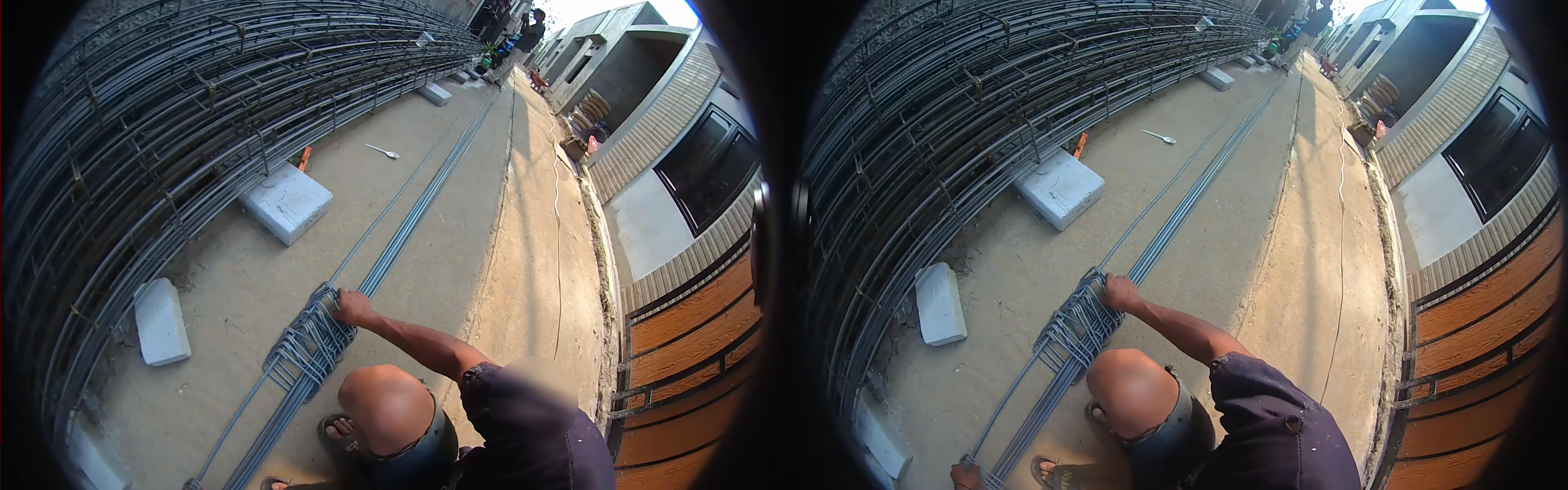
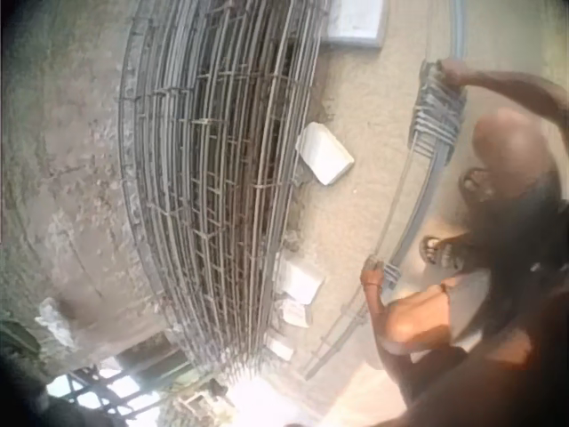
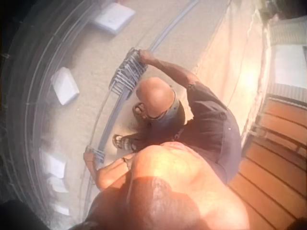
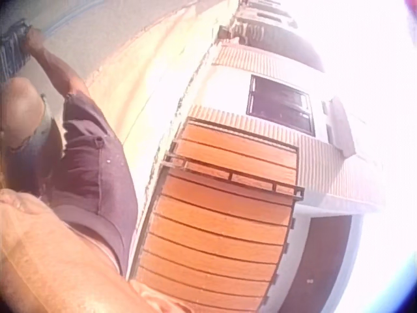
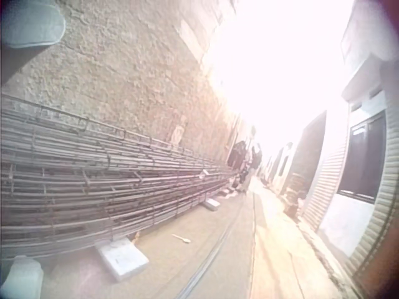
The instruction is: The person is assembling steel reinforcement cages by sliding rectangular wire stirrups onto parallel rebar rods and spacing them out along the length of the rods.
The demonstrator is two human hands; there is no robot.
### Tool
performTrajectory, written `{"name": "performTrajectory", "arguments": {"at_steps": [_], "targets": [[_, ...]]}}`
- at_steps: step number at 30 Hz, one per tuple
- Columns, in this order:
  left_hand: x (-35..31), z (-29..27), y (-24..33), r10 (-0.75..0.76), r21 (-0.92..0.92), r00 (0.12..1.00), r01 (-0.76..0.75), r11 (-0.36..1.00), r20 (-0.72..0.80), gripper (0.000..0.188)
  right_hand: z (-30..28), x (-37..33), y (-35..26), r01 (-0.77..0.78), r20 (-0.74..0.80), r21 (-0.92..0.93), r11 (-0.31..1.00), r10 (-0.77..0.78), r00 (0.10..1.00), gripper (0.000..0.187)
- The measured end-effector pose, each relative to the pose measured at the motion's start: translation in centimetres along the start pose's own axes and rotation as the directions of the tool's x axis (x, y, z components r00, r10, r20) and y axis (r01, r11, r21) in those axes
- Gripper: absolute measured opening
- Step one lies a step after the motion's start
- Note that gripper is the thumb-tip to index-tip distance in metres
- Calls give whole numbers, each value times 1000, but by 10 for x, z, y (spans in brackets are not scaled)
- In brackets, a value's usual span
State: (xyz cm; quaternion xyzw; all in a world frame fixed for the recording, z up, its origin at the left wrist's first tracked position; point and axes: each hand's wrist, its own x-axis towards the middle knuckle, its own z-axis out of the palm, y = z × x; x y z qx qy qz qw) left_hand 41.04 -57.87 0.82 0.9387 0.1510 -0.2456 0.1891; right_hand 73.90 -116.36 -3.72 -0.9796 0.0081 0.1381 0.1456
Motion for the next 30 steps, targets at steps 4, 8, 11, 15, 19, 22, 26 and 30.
{"name": "performTrajectory", "arguments": {"at_steps": [4,8,11,15,19,22,26,30], "targets": [[14,47,-34,-227,-226,973,231,946,42,44,12,-4,-4,26,-87,-104,994,-35,996,46],[18,41,-25,-225,-376,974,210,902,6,40,17,-5,-4,-3,-84,-129,992,-8,996,43],[17,32,-11,-203,-467,979,171,868,-18,36,9,-5,-6,14,-32,-120,993,-18,999,42],[21,13,11,-153,-566,984,76,821,-89,31,-11,-5,-18,-15,68,-117,993,23,997,36],[39,-22,43,-85,-610,965,-87,787,-248,27,-13,-18,-29,-40,-59,42,998,42,997,43],[58,-46,75,-68,-607,938,-163,778,-339,23,-3,-21,-32,82,-138,116,990,-66,988,47],[75,-70,134,22,-569,940,-226,791,-342,20,-5,-11,-22,222,-33,158,962,-220,975,48],[65,-83,198,79,-467,989,-129,875,-124,22,-12,-2,-5,163,140,314,935,-215,966,44]]}}
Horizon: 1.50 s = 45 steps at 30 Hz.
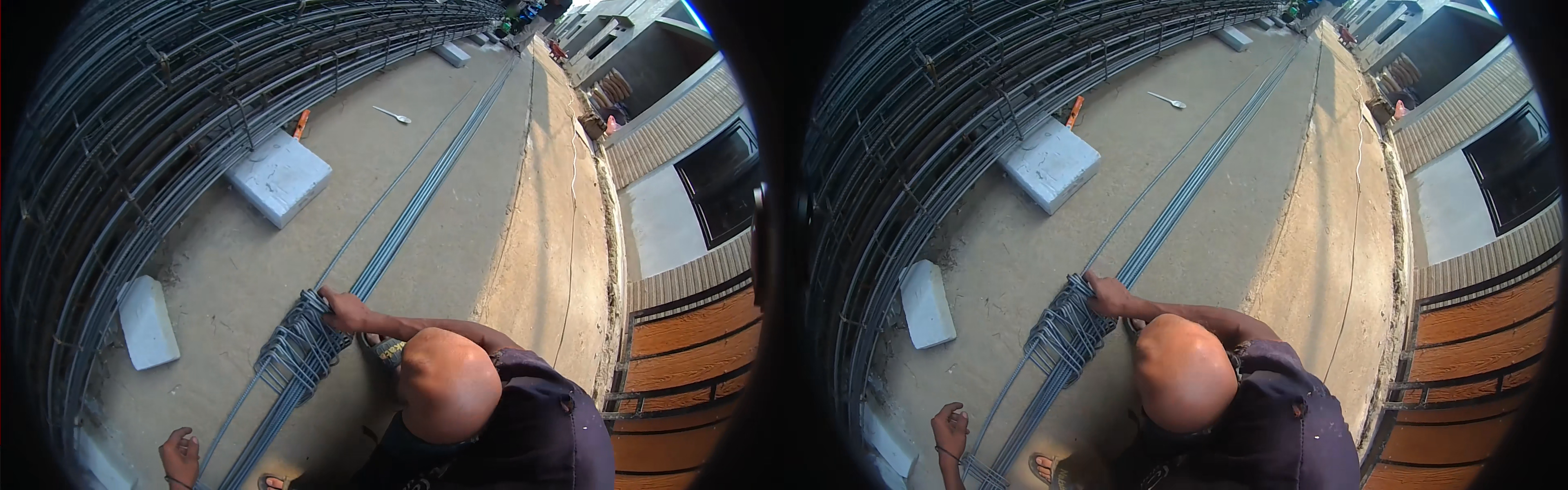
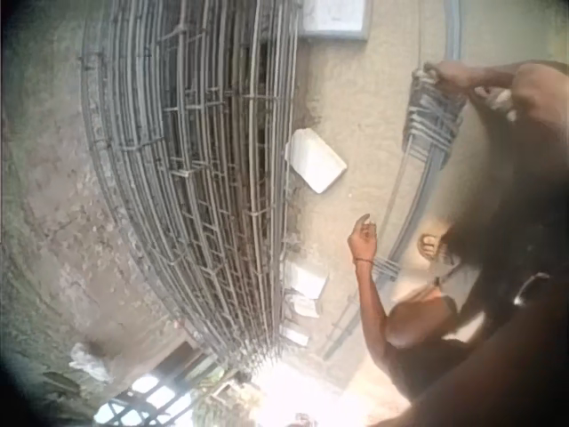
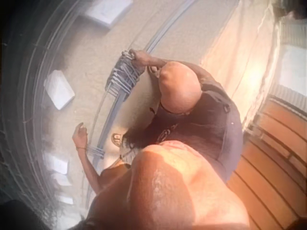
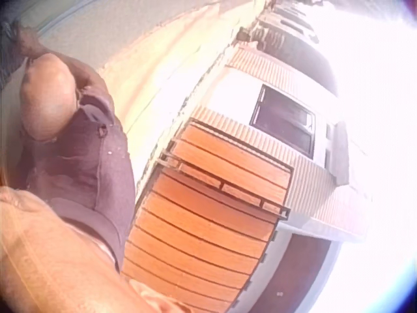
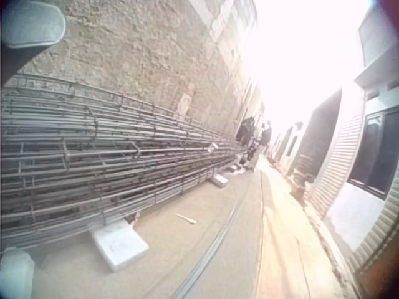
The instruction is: The person is assembling steel reinforcement cages by sliding rectangular wire stirrups onto parallel rebar rods and spacing them out along the length of the rods.
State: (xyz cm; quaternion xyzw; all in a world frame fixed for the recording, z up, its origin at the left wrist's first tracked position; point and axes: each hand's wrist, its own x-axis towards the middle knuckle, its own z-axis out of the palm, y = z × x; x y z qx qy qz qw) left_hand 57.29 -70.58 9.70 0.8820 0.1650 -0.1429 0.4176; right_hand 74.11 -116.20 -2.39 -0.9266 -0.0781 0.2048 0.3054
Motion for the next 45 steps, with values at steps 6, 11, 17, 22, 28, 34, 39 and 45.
{"name": "performTrajectory", "arguments": {"at_steps": [6,11,17,22,28,34,39,45], "targets": [[-2,33,49,-89,396,961,-23,918,263,29,-21,24,25,72,209,-58,996,-58,976,41],[-35,47,63,-181,553,932,-24,833,313,31,-46,33,55,132,222,18,991,-133,966,42],[-104,57,89,-217,436,967,139,889,136,30,-129,78,126,136,200,-128,982,-109,974,35],[-152,53,92,-474,413,875,399,819,95,29,-135,89,131,132,241,-21,991,-123,963,36],[-145,74,56,-390,356,898,304,884,202,31,-129,62,108,112,50,-260,959,-102,993,52],[-145,58,-21,-446,77,873,467,881,-195,27,-127,57,24,439,28,-301,846,-453,891,39],[-156,64,-109,-506,71,667,639,766,-547,26,-121,26,-60,664,448,-261,700,-522,726,38],[-121,98,-160,-200,268,527,680,683,-826,41,-117,0,-152,866,924,-266,422,-143,354,43]]}}
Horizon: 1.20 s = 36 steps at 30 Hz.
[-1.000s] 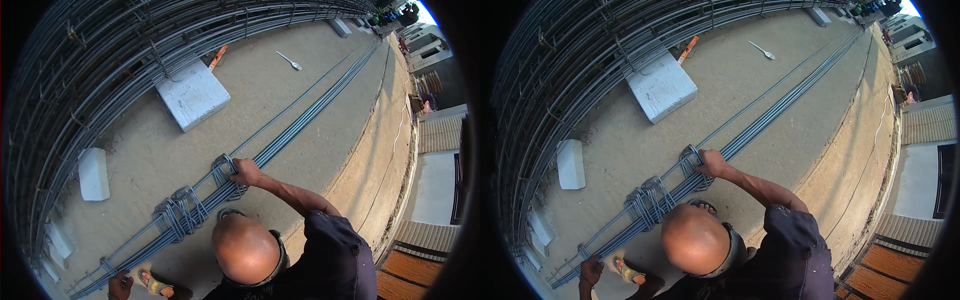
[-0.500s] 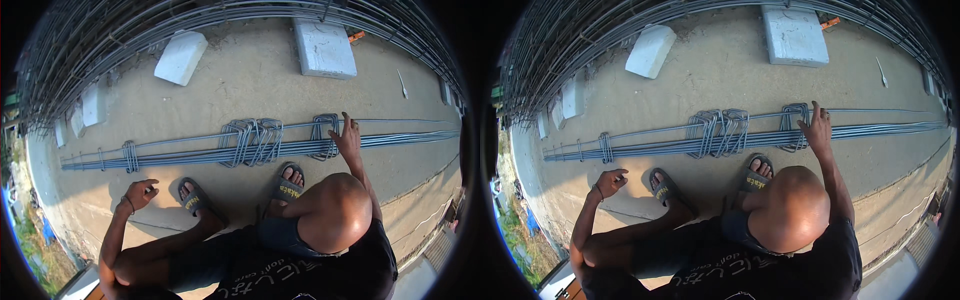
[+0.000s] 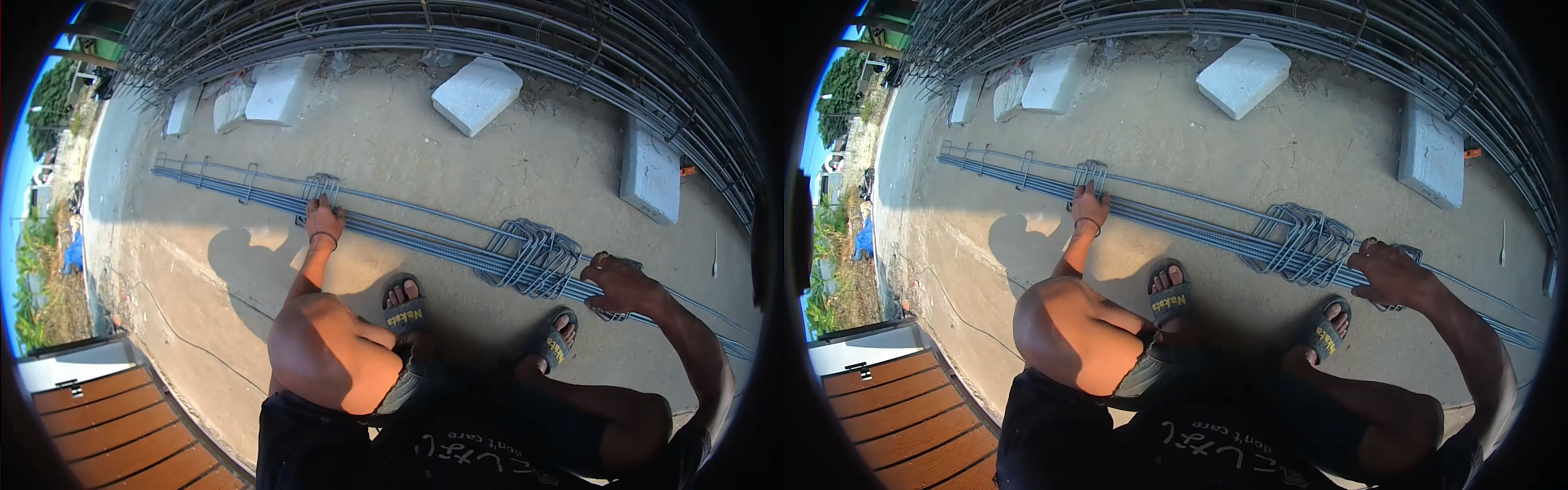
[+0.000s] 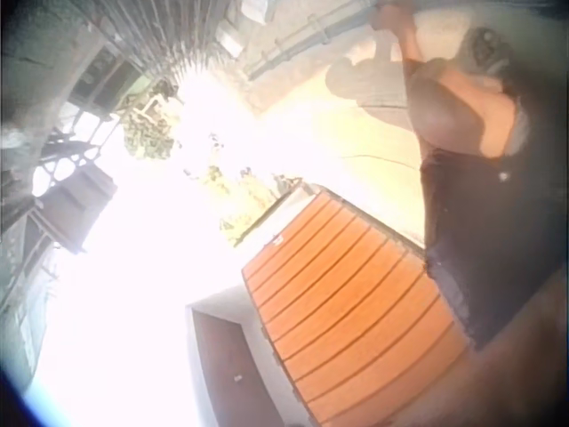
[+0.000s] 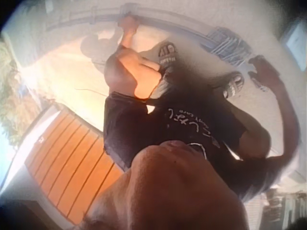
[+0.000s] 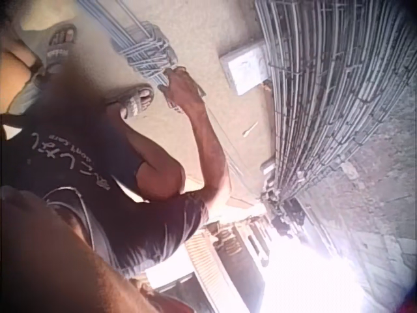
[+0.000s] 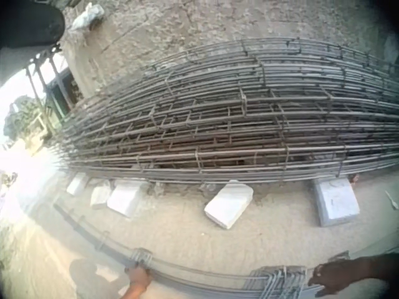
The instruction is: The person is assembling steel reinforcement cages by sliding rectangular wire stirrups onto parallel rebar rods and spacing them out along the length of the rods.
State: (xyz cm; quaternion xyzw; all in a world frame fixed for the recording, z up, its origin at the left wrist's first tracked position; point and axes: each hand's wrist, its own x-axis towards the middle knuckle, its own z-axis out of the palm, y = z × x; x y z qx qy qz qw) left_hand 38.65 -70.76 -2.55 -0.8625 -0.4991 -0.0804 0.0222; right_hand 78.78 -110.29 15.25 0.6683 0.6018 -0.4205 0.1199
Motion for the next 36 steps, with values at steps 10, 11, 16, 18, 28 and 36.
{"name": "performTrajectory", "arguments": {"at_steps": [10,11,16,18,28,36], "targets": [[50,-9,-33,-137,166,971,105,980,195,36,-6,32,-46,55,-206,92,994,-35,978,36],[55,-15,-39,-302,19,912,309,951,279,36,-2,31,-45,52,-189,93,994,-34,981,36],[31,1,-9,-309,-91,947,317,944,91,31,9,34,-36,54,-196,229,972,-8,981,35],[24,8,-6,-347,-165,938,340,926,-15,31,10,37,-35,12,-193,228,974,33,981,35],[46,6,6,-550,-356,812,582,731,197,33,17,29,-35,37,-204,132,991,-10,979,33],[-43,-9,154,-153,-476,914,332,814,376,30,20,32,-32,-2,-96,154,988,17,995,37]]}}
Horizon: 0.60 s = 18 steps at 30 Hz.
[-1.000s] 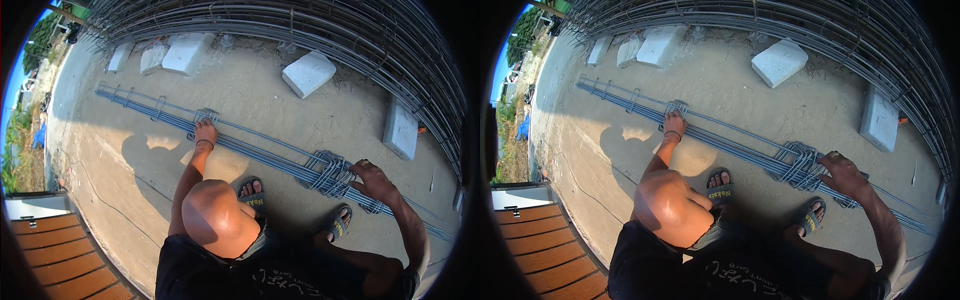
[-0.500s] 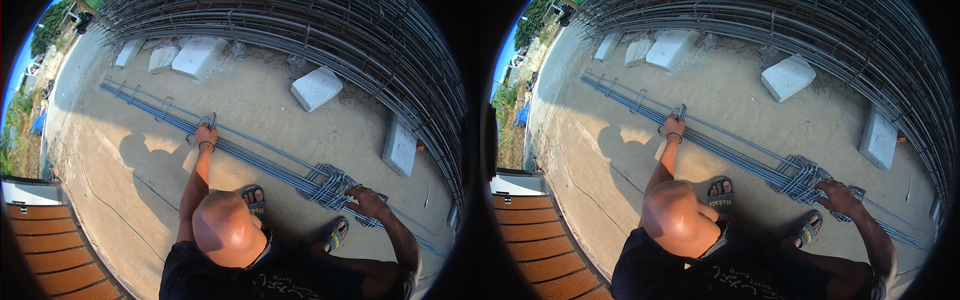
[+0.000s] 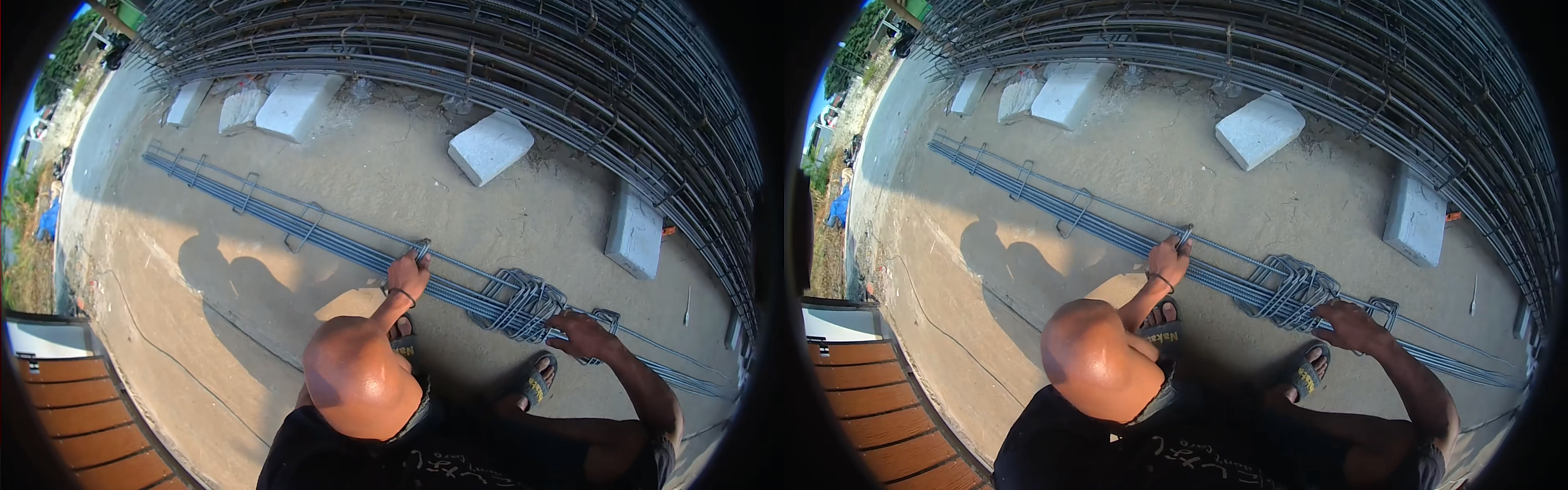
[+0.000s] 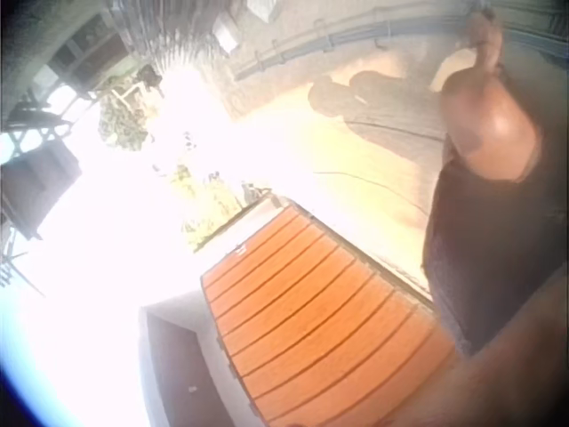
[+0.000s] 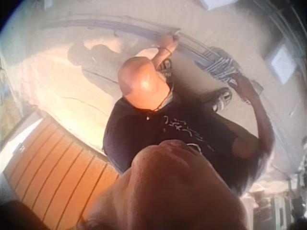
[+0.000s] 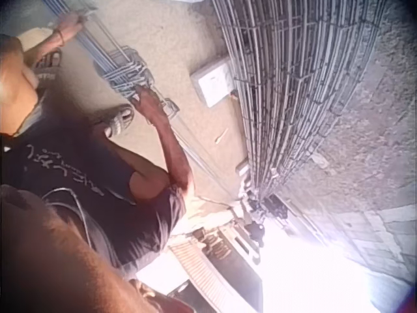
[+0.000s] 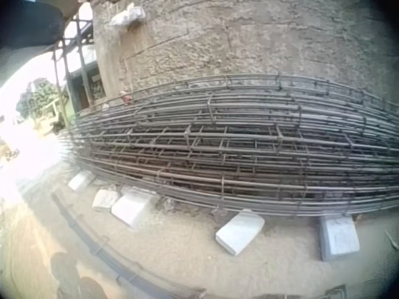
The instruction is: The person is assembling steel reinforcement cages by sliding rectangular wire stirrups onto parallel rebar rods and spacing them out along the length of the rods.
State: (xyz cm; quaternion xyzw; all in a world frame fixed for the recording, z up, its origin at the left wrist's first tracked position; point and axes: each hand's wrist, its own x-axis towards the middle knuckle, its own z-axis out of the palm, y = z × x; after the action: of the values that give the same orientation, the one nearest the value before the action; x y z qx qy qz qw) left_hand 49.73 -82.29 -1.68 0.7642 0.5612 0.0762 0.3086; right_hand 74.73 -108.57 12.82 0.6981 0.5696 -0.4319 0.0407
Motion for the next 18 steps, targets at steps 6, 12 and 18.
{"name": "performTrajectory", "arguments": {"at_steps": [6,12,18], "targets": [[14,-5,-6,66,-301,996,-46,953,58,27,2,-2,10,33,-51,25,999,-31,998,38],[0,17,-12,81,-769,868,386,510,490,16,14,-2,15,17,64,-44,999,-14,998,39],[-2,24,-6,-8,-514,898,259,818,439,19,14,9,7,86,49,-51,995,-84,995,36]]}}
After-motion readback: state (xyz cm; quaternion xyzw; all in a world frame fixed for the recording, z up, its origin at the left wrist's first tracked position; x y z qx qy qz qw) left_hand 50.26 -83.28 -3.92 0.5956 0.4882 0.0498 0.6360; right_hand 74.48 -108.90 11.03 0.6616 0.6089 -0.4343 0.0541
